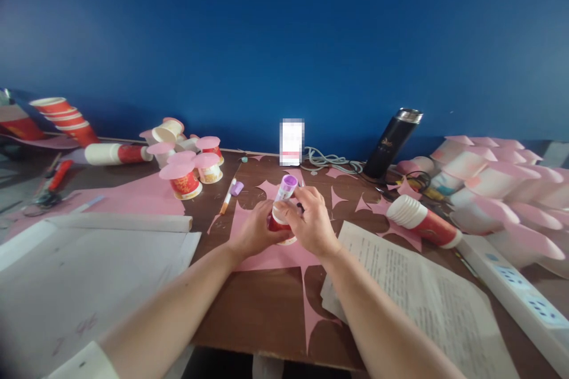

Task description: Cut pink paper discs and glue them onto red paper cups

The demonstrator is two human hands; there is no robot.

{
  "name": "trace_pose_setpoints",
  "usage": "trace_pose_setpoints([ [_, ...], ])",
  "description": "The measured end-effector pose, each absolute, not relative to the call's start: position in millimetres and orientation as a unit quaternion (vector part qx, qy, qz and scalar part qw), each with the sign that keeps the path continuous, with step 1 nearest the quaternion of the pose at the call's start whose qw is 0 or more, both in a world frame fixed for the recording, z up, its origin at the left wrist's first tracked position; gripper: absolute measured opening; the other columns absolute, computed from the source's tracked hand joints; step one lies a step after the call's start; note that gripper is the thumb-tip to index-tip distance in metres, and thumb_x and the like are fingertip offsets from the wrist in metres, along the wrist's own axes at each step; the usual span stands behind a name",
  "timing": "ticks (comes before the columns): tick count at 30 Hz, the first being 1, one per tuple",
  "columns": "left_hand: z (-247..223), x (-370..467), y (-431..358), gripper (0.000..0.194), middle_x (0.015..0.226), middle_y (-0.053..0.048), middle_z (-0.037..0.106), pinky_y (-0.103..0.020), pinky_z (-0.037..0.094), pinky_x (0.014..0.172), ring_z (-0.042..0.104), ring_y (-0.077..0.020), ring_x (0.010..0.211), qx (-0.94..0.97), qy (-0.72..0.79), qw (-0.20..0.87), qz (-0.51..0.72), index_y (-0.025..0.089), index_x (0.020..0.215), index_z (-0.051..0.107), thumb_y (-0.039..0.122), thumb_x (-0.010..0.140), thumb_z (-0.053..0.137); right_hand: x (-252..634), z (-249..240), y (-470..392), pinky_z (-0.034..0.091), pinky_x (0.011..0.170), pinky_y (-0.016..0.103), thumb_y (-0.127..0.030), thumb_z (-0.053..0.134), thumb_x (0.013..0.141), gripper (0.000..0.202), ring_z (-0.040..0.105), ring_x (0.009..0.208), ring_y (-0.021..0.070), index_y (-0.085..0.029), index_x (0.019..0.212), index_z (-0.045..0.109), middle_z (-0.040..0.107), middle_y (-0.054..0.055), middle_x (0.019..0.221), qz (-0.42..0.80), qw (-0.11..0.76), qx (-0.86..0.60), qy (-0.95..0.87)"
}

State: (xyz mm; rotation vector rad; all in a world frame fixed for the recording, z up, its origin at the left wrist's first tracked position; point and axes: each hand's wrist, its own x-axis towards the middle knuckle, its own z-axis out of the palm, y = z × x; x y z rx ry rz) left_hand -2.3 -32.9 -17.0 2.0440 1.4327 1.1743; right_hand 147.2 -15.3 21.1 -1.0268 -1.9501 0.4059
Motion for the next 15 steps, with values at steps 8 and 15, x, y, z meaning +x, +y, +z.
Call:
trace_pose_setpoints([
  [8, -14.3, -2.9, -35.0, 0.042, 0.095, -0.006, 0.065, -0.038, 0.046, 0.080, 0.058, -0.0240, 0.090, 0.731, 0.492, 0.200, 0.428, 0.018, 0.097, 0.061, 0.038, 0.064, 0.079, 155.2, 21.2, -20.7, 0.045, 0.085, 0.036, -0.043, 0.057, 0.088, 0.029, 0.058, 0.095, 0.0230, -0.026, 0.110, 0.063, 0.063, 0.005, 0.099, 0.285, 0.458, -0.386, -0.749],
  [15, -16.2, -2.3, -34.1, 0.042, 0.095, -0.007, 0.065, -0.039, 0.046, 0.081, 0.058, -0.0248, 0.091, 0.729, 0.505, 0.198, 0.417, 0.018, 0.098, 0.061, 0.037, 0.065, 0.078, 150.9, 19.2, -17.4, 0.044, 0.081, 0.038, -0.042, 0.066, 0.080, 0.021, 0.057, 0.087, 0.0239, -0.023, 0.090, 0.068, 0.064, 0.004, 0.086, 0.236, 0.465, -0.425, -0.740],
])
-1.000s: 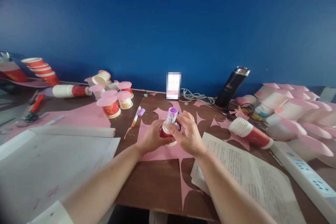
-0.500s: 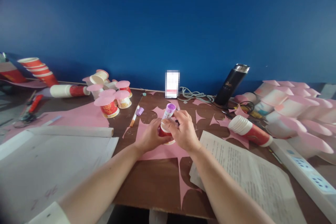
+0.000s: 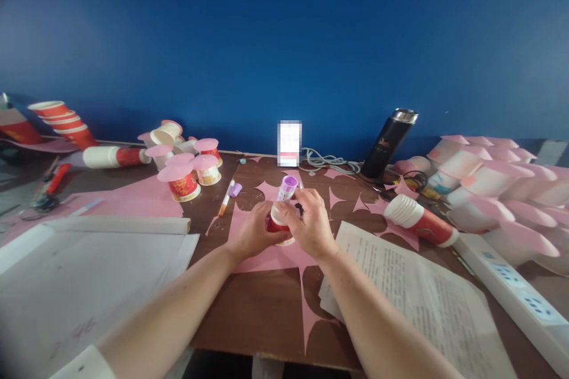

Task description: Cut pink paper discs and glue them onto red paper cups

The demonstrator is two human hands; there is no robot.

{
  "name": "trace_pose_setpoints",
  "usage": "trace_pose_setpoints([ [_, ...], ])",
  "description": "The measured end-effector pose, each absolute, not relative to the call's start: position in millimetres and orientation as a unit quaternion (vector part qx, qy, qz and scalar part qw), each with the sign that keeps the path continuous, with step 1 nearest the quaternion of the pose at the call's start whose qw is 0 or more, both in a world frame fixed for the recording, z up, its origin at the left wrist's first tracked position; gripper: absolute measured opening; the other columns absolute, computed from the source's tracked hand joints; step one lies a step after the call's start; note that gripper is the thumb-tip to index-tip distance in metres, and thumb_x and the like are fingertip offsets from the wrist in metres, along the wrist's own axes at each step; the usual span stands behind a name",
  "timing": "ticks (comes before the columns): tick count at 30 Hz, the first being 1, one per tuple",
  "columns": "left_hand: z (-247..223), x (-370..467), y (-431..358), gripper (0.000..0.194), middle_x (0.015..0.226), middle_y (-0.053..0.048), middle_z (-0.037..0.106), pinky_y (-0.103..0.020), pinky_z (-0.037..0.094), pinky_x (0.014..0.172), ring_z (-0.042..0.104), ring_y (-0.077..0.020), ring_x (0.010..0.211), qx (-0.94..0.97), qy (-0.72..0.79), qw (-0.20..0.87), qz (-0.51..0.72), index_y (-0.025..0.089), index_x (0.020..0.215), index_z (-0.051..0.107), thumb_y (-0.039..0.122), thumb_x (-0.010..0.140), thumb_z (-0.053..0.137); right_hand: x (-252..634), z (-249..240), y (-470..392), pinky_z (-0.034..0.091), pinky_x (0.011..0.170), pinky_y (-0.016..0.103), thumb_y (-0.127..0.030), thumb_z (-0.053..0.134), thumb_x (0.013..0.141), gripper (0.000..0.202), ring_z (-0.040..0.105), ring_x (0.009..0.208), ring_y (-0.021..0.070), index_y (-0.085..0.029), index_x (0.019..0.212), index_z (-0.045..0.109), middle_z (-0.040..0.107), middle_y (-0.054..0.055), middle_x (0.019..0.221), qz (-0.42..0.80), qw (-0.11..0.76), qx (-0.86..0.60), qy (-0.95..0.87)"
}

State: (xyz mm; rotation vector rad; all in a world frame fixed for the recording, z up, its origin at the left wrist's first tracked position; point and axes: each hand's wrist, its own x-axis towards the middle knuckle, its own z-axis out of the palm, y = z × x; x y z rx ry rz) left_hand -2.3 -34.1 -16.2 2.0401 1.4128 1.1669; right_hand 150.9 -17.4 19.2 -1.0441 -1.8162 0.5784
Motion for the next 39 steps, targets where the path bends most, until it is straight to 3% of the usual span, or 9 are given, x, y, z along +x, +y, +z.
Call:
trace_pose_setpoints([
  [6, -18.3, -3.2, -34.1, 0.051, 0.104, -0.007, 0.064, -0.041, 0.044, 0.086, 0.056, -0.0270, 0.099, 0.734, 0.502, 0.190, 0.416, 0.020, 0.107, 0.060, 0.045, 0.065, 0.077, 158.7, 11.9, -1.8, 0.048, 0.080, 0.034, -0.046, 0.063, 0.083, 0.030, 0.064, 0.084, 0.0199, -0.023, 0.102, 0.068, 0.070, 0.003, 0.088, 0.531, 0.593, -0.343, -0.498],
  [12, -18.3, -4.2, -34.5, 0.050, 0.105, -0.007, 0.062, -0.042, 0.044, 0.086, 0.054, -0.0280, 0.100, 0.738, 0.512, 0.182, 0.400, 0.021, 0.107, 0.059, 0.047, 0.067, 0.075, 164.5, 11.9, 3.9, 0.049, 0.085, 0.034, -0.045, 0.069, 0.078, 0.030, 0.063, 0.093, 0.0203, -0.021, 0.097, 0.070, 0.070, 0.005, 0.094, 0.617, 0.593, -0.321, -0.407],
  [18, -19.0, -3.1, -34.5, 0.048, 0.102, -0.006, 0.063, -0.041, 0.044, 0.084, 0.055, -0.0258, 0.096, 0.738, 0.505, 0.182, 0.410, 0.020, 0.105, 0.059, 0.044, 0.067, 0.076, 163.0, 17.1, -8.6, 0.048, 0.087, 0.036, -0.039, 0.067, 0.082, 0.033, 0.064, 0.091, 0.0199, -0.026, 0.112, 0.065, 0.070, 0.003, 0.094, 0.599, 0.552, -0.291, -0.502],
  [23, -19.1, -2.6, -33.6, 0.040, 0.094, -0.006, 0.063, -0.040, 0.046, 0.079, 0.057, -0.0250, 0.090, 0.738, 0.506, 0.169, 0.413, 0.019, 0.096, 0.059, 0.040, 0.067, 0.077, 161.4, 21.8, -20.5, 0.048, 0.085, 0.037, -0.035, 0.068, 0.082, 0.031, 0.062, 0.097, 0.0222, -0.028, 0.112, 0.065, 0.068, 0.003, 0.099, 0.554, 0.491, -0.271, -0.615],
  [28, -20.1, -3.5, -31.4, 0.038, 0.099, -0.007, 0.064, -0.041, 0.046, 0.083, 0.058, -0.0248, 0.093, 0.758, 0.472, 0.167, 0.417, 0.020, 0.100, 0.060, 0.026, 0.066, 0.076, 155.3, 22.3, -24.6, 0.046, 0.082, 0.036, -0.038, 0.066, 0.082, 0.021, 0.058, 0.088, 0.0208, -0.026, 0.100, 0.067, 0.065, 0.002, 0.090, 0.404, 0.430, -0.330, -0.737],
  [32, -20.6, -3.4, -31.3, 0.039, 0.096, -0.007, 0.064, -0.041, 0.047, 0.081, 0.058, -0.0253, 0.092, 0.748, 0.487, 0.174, 0.415, 0.019, 0.098, 0.060, 0.029, 0.065, 0.077, 150.7, 17.0, -21.4, 0.045, 0.079, 0.036, -0.039, 0.066, 0.081, 0.016, 0.056, 0.083, 0.0208, -0.025, 0.089, 0.066, 0.061, 0.002, 0.082, 0.261, 0.452, -0.388, -0.760],
  [37, -18.8, -2.7, -33.7, 0.042, 0.095, -0.007, 0.064, -0.041, 0.046, 0.079, 0.057, -0.0264, 0.093, 0.735, 0.506, 0.178, 0.415, 0.020, 0.098, 0.060, 0.041, 0.066, 0.076, 157.4, 16.7, -20.1, 0.046, 0.085, 0.035, -0.039, 0.062, 0.085, 0.029, 0.059, 0.096, 0.0220, -0.026, 0.112, 0.061, 0.064, 0.004, 0.101, 0.344, 0.516, -0.363, -0.695],
  [39, -18.6, -2.9, -34.1, 0.041, 0.096, -0.007, 0.064, -0.040, 0.046, 0.080, 0.057, -0.0258, 0.092, 0.736, 0.503, 0.182, 0.416, 0.020, 0.099, 0.061, 0.041, 0.067, 0.075, 160.5, 20.7, -22.1, 0.046, 0.085, 0.034, -0.039, 0.060, 0.087, 0.026, 0.059, 0.096, 0.0217, -0.025, 0.109, 0.062, 0.064, 0.004, 0.101, 0.375, 0.499, -0.337, -0.705],
])
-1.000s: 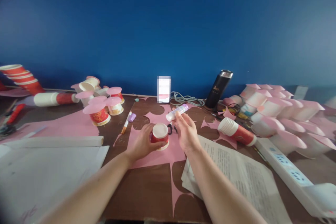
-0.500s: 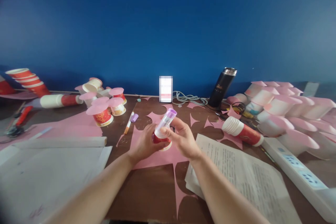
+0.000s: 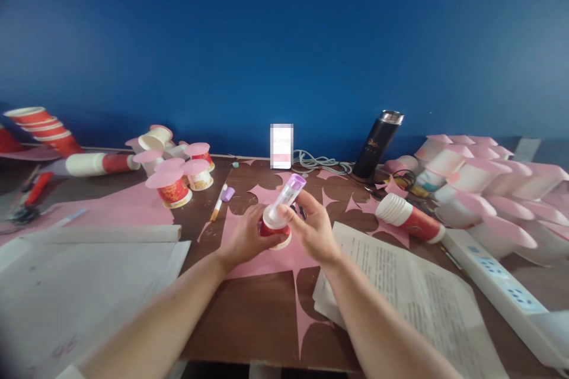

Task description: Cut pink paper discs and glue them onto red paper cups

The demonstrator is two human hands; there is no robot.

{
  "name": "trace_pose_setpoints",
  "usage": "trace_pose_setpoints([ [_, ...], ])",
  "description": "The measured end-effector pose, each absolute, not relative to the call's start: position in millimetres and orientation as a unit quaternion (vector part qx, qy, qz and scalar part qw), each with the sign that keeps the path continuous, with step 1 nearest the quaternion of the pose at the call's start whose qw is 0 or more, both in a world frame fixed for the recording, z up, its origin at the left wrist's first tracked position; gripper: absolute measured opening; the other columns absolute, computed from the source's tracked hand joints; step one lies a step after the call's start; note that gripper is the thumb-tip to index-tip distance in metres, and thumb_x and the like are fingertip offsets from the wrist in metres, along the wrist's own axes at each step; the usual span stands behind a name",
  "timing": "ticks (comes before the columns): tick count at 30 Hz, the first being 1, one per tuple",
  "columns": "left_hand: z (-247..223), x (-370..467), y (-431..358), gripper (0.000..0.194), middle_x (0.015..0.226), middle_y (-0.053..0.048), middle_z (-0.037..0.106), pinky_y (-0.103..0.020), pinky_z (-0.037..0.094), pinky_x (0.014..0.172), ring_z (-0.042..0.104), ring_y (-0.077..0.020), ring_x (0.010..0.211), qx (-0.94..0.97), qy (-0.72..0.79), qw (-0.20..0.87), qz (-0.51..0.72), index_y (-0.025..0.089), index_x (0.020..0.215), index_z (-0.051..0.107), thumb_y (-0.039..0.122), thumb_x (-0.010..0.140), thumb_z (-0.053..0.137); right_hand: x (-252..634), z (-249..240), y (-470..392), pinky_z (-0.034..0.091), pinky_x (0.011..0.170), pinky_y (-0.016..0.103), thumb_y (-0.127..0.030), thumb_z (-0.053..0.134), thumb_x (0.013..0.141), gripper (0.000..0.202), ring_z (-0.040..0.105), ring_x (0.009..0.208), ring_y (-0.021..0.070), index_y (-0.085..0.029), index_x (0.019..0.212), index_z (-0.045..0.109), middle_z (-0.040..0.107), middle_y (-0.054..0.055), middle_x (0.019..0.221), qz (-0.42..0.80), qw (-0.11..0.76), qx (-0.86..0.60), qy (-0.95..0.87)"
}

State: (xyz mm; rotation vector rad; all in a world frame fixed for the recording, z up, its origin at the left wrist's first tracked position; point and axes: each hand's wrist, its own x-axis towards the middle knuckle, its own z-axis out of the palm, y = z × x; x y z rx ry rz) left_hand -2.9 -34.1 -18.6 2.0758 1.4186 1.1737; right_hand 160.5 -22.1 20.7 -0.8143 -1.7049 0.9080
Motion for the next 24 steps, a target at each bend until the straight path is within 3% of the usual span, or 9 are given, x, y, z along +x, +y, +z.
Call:
trace_pose_setpoints([
  [4, -19.6, -3.2, -33.7, 0.040, 0.098, -0.006, 0.065, -0.040, 0.046, 0.083, 0.058, -0.0243, 0.093, 0.744, 0.487, 0.185, 0.419, 0.021, 0.102, 0.060, 0.034, 0.068, 0.075, 160.5, 24.5, -23.3, 0.045, 0.078, 0.034, -0.040, 0.063, 0.084, 0.018, 0.056, 0.084, 0.0203, -0.023, 0.090, 0.065, 0.061, 0.003, 0.088, 0.291, 0.414, -0.381, -0.774],
  [7, -19.8, -2.9, -33.7, 0.040, 0.098, -0.006, 0.064, -0.041, 0.046, 0.083, 0.058, -0.0246, 0.093, 0.742, 0.491, 0.174, 0.423, 0.020, 0.101, 0.060, 0.035, 0.068, 0.076, 160.5, 20.9, -20.3, 0.044, 0.079, 0.035, -0.040, 0.064, 0.082, 0.020, 0.054, 0.085, 0.0213, -0.023, 0.093, 0.064, 0.059, 0.003, 0.086, 0.232, 0.450, -0.407, -0.760],
  [10, -19.5, -2.7, -34.2, 0.043, 0.099, -0.006, 0.064, -0.041, 0.046, 0.082, 0.058, -0.0248, 0.093, 0.735, 0.499, 0.176, 0.424, 0.021, 0.103, 0.060, 0.038, 0.067, 0.076, 164.1, 19.2, -19.2, 0.045, 0.079, 0.035, -0.041, 0.060, 0.086, 0.025, 0.056, 0.088, 0.0212, -0.024, 0.104, 0.062, 0.060, 0.003, 0.090, 0.307, 0.500, -0.370, -0.720],
  [12, -19.9, -2.9, -34.1, 0.042, 0.099, -0.006, 0.064, -0.041, 0.046, 0.083, 0.057, -0.0247, 0.093, 0.737, 0.496, 0.180, 0.422, 0.021, 0.102, 0.060, 0.039, 0.068, 0.075, 166.0, 21.4, -20.2, 0.046, 0.079, 0.034, -0.041, 0.058, 0.087, 0.024, 0.056, 0.087, 0.0212, -0.024, 0.105, 0.061, 0.060, 0.004, 0.091, 0.346, 0.478, -0.339, -0.733],
  [15, -20.6, -3.0, -33.5, 0.038, 0.098, -0.005, 0.064, -0.040, 0.045, 0.083, 0.057, -0.0244, 0.093, 0.745, 0.486, 0.177, 0.422, 0.021, 0.101, 0.060, 0.036, 0.069, 0.074, 165.5, 24.9, -20.8, 0.044, 0.081, 0.037, -0.038, 0.062, 0.084, 0.017, 0.054, 0.087, 0.0224, -0.023, 0.093, 0.063, 0.058, 0.003, 0.086, 0.285, 0.417, -0.348, -0.790],
  [18, -19.9, -2.7, -33.9, 0.038, 0.097, -0.005, 0.063, -0.040, 0.045, 0.082, 0.057, -0.0243, 0.092, 0.744, 0.490, 0.173, 0.420, 0.021, 0.101, 0.059, 0.035, 0.069, 0.074, 165.0, 22.6, -18.3, 0.043, 0.084, 0.039, -0.038, 0.065, 0.082, 0.016, 0.052, 0.091, 0.0237, -0.023, 0.085, 0.061, 0.057, 0.004, 0.086, 0.225, 0.437, -0.374, -0.786],
  [21, -18.5, -2.5, -35.3, 0.042, 0.100, -0.006, 0.063, -0.039, 0.045, 0.082, 0.057, -0.0245, 0.094, 0.741, 0.497, 0.177, 0.415, 0.020, 0.103, 0.059, 0.038, 0.069, 0.075, 168.0, 18.0, -15.9, 0.046, 0.080, 0.036, -0.040, 0.058, 0.088, 0.021, 0.055, 0.090, 0.0218, -0.023, 0.100, 0.058, 0.058, 0.004, 0.092, 0.308, 0.492, -0.361, -0.730],
  [24, -18.3, -2.6, -35.5, 0.042, 0.101, -0.006, 0.063, -0.040, 0.045, 0.083, 0.057, -0.0246, 0.095, 0.745, 0.492, 0.180, 0.413, 0.020, 0.104, 0.059, 0.039, 0.069, 0.074, 170.1, 18.3, -15.6, 0.046, 0.078, 0.034, -0.040, 0.057, 0.088, 0.023, 0.056, 0.088, 0.0213, -0.024, 0.105, 0.058, 0.059, 0.004, 0.093, 0.346, 0.474, -0.338, -0.736],
])
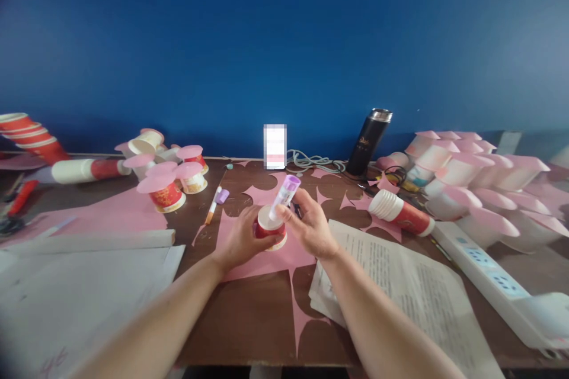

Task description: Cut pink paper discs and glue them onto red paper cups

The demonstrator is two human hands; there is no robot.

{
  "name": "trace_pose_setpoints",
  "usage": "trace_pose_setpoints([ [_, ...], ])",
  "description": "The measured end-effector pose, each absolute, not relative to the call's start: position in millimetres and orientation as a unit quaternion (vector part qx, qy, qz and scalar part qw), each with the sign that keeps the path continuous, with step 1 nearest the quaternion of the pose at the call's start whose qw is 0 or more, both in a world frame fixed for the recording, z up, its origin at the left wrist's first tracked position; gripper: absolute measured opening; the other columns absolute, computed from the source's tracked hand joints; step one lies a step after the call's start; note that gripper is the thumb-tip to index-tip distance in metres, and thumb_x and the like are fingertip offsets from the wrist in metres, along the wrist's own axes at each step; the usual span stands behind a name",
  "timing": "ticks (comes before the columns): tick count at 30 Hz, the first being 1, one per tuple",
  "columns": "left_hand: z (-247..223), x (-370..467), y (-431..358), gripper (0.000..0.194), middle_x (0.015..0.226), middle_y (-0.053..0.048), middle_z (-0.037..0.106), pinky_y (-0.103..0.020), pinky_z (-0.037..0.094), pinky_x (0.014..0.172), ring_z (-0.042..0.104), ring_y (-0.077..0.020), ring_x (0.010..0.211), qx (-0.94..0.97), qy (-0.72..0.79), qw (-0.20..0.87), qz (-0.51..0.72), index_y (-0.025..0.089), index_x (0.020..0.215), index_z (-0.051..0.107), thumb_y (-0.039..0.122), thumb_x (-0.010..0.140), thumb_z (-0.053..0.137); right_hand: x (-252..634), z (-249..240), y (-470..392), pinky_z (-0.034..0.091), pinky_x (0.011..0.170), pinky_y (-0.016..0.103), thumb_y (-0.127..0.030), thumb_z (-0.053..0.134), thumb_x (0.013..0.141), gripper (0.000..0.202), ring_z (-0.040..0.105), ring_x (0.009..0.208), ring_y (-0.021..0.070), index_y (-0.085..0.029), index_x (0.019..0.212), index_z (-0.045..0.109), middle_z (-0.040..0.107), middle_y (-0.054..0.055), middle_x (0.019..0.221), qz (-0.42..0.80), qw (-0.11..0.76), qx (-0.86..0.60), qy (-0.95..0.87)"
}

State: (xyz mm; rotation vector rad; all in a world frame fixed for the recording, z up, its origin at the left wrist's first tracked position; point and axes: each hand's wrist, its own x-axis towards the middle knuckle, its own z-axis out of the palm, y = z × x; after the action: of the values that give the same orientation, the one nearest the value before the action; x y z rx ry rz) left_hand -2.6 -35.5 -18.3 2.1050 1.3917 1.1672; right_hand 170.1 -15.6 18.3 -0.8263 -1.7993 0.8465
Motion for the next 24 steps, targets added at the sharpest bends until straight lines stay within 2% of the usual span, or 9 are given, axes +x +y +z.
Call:
trace_pose_setpoints([
  [4, -19.8, -2.4, -34.1, 0.039, 0.100, -0.006, 0.064, -0.040, 0.046, 0.083, 0.057, -0.0244, 0.095, 0.751, 0.481, 0.175, 0.417, 0.020, 0.102, 0.060, 0.035, 0.069, 0.075, 166.8, 21.7, -14.8, 0.043, 0.084, 0.039, -0.036, 0.065, 0.081, 0.015, 0.052, 0.088, 0.0234, -0.022, 0.087, 0.060, 0.056, 0.004, 0.086, 0.198, 0.425, -0.349, -0.812],
  [7, -20.0, -1.9, -34.2, 0.040, 0.097, -0.006, 0.064, -0.040, 0.046, 0.082, 0.057, -0.0246, 0.093, 0.744, 0.493, 0.167, 0.419, 0.019, 0.101, 0.059, 0.035, 0.068, 0.075, 165.6, 21.3, -14.2, 0.042, 0.084, 0.040, -0.033, 0.060, 0.085, 0.012, 0.052, 0.090, 0.0240, -0.023, 0.092, 0.059, 0.057, 0.005, 0.088, 0.133, 0.459, -0.384, -0.790],
  [11, -19.6, -1.8, -35.0, 0.044, 0.099, -0.007, 0.064, -0.041, 0.046, 0.081, 0.057, -0.0257, 0.094, 0.743, 0.500, 0.169, 0.411, 0.020, 0.104, 0.059, 0.038, 0.067, 0.075, 165.5, 21.7, -16.1, 0.043, 0.080, 0.039, -0.033, 0.057, 0.086, 0.010, 0.053, 0.086, 0.0234, -0.023, 0.090, 0.058, 0.057, 0.004, 0.085, 0.119, 0.456, -0.397, -0.788],
  [16, -21.6, -1.4, -33.0, 0.038, 0.097, -0.006, 0.064, -0.041, 0.047, 0.082, 0.058, -0.0246, 0.093, 0.749, 0.482, 0.164, 0.423, 0.020, 0.101, 0.059, 0.028, 0.067, 0.074, 153.4, 24.2, -17.6, 0.035, 0.094, 0.046, -0.031, 0.059, 0.084, 0.008, 0.053, 0.084, 0.0240, -0.024, 0.085, 0.055, 0.058, 0.003, 0.078, 0.089, 0.431, -0.374, -0.816],
  [19, -21.4, -1.7, -32.6, 0.037, 0.094, -0.007, 0.064, -0.042, 0.047, 0.082, 0.059, -0.0252, 0.092, 0.747, 0.483, 0.160, 0.428, 0.019, 0.099, 0.059, 0.026, 0.066, 0.074, 149.2, 25.1, -18.1, 0.039, 0.088, 0.044, -0.034, 0.059, 0.085, 0.010, 0.053, 0.081, 0.0231, -0.024, 0.084, 0.055, 0.056, 0.002, 0.077, 0.110, 0.438, -0.383, -0.806],
  [22, -19.2, -2.1, -33.6, 0.037, 0.095, -0.007, 0.064, -0.042, 0.048, 0.082, 0.059, -0.0253, 0.092, 0.749, 0.483, 0.166, 0.421, 0.020, 0.097, 0.058, 0.028, 0.065, 0.075, 154.2, 26.2, -17.9, 0.040, 0.087, 0.040, -0.035, 0.058, 0.086, 0.012, 0.052, 0.077, 0.0206, -0.024, 0.082, 0.057, 0.055, 0.001, 0.075, 0.142, 0.406, -0.362, -0.827],
  [24, -17.8, -1.8, -34.4, 0.036, 0.096, -0.007, 0.064, -0.041, 0.047, 0.081, 0.058, -0.0249, 0.091, 0.746, 0.488, 0.167, 0.422, 0.020, 0.097, 0.058, 0.031, 0.067, 0.075, 159.1, 26.2, -16.8, 0.039, 0.087, 0.040, -0.033, 0.059, 0.084, 0.010, 0.051, 0.079, 0.0210, -0.023, 0.082, 0.057, 0.055, 0.001, 0.075, 0.123, 0.408, -0.369, -0.826],
])
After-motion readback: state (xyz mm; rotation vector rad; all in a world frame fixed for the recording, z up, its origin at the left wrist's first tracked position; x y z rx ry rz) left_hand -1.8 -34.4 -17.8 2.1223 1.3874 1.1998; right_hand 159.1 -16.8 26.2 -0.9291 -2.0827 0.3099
